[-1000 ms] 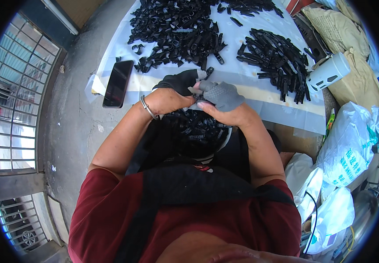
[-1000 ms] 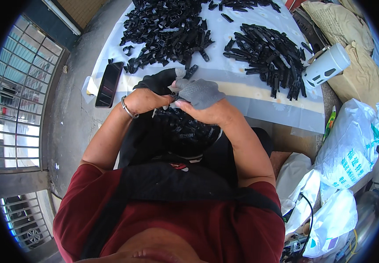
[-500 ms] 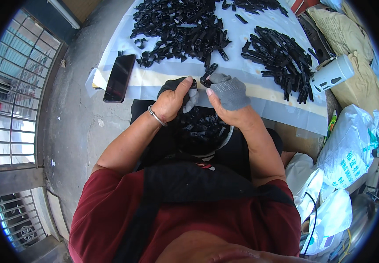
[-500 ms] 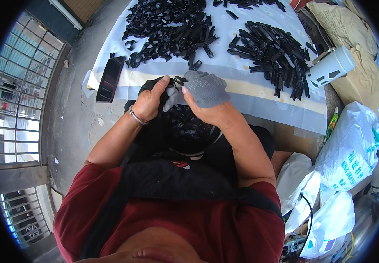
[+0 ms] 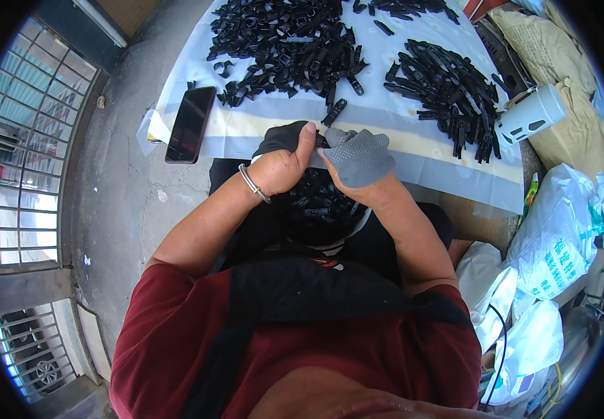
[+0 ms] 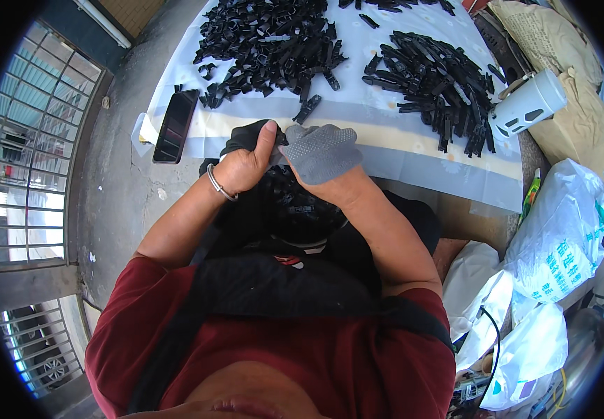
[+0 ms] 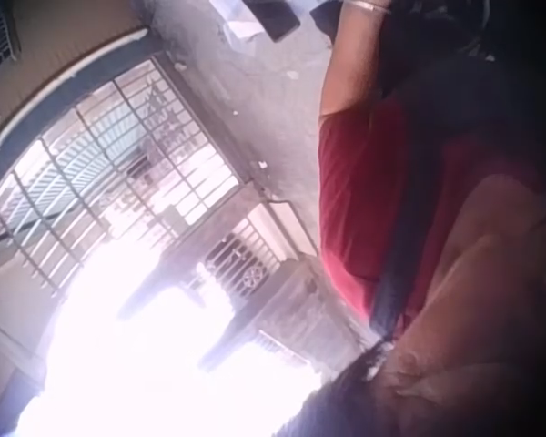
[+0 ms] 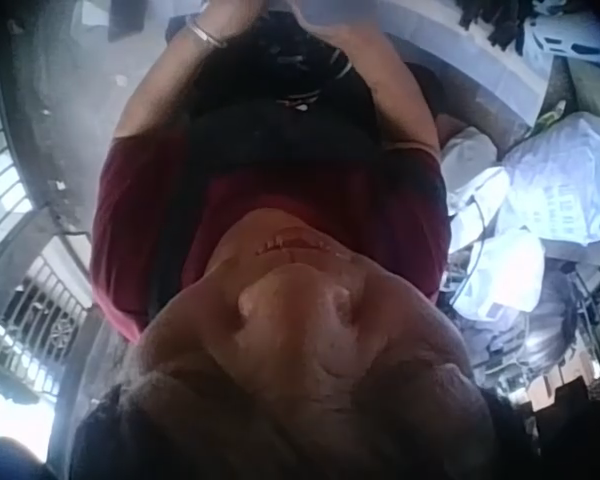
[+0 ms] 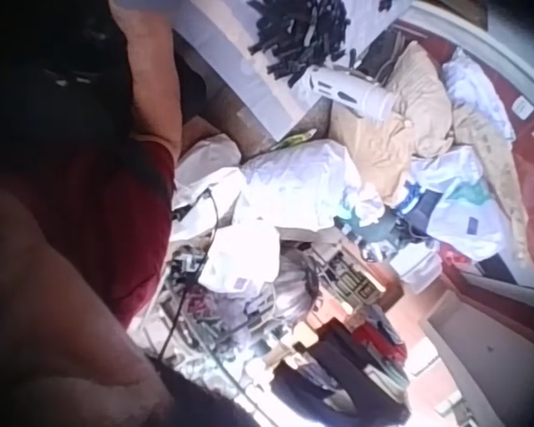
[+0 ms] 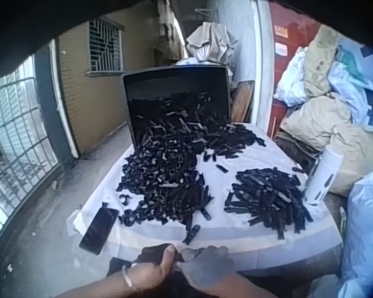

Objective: Sorting and inspecting small black plastic components on a production table.

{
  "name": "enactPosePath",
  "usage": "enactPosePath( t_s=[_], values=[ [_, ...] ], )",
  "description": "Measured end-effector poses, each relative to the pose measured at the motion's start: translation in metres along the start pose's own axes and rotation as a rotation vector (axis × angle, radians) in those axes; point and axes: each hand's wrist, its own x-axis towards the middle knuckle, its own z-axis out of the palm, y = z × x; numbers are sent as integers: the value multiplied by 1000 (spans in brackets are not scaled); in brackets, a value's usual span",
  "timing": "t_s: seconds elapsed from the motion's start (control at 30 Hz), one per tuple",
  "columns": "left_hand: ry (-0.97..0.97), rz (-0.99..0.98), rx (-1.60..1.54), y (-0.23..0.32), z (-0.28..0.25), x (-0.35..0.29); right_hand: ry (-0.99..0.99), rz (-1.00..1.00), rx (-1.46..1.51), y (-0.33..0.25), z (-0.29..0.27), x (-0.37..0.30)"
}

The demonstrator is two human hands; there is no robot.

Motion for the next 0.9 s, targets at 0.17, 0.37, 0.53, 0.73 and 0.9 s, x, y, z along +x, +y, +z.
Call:
enactPosePath(
  t_s=[0.17, 0.37, 0.53, 0.73, 0.9],
  values=[
    [-217, 41, 113, 1, -11, 3, -106, 25, 95, 1, -1, 2],
    [90, 38, 593, -27, -24, 40, 360, 481, -280, 72, -37, 14],
    [117, 67, 743, -46, -8, 61, 416, 390, -423, 74, -35, 18],
    [195, 181, 762, -55, -3, 62, -12, 67, -64, 30, 13, 27],
    [66, -29, 783, -48, -12, 61, -98, 157, -187, 34, 14, 30]
  ],
)
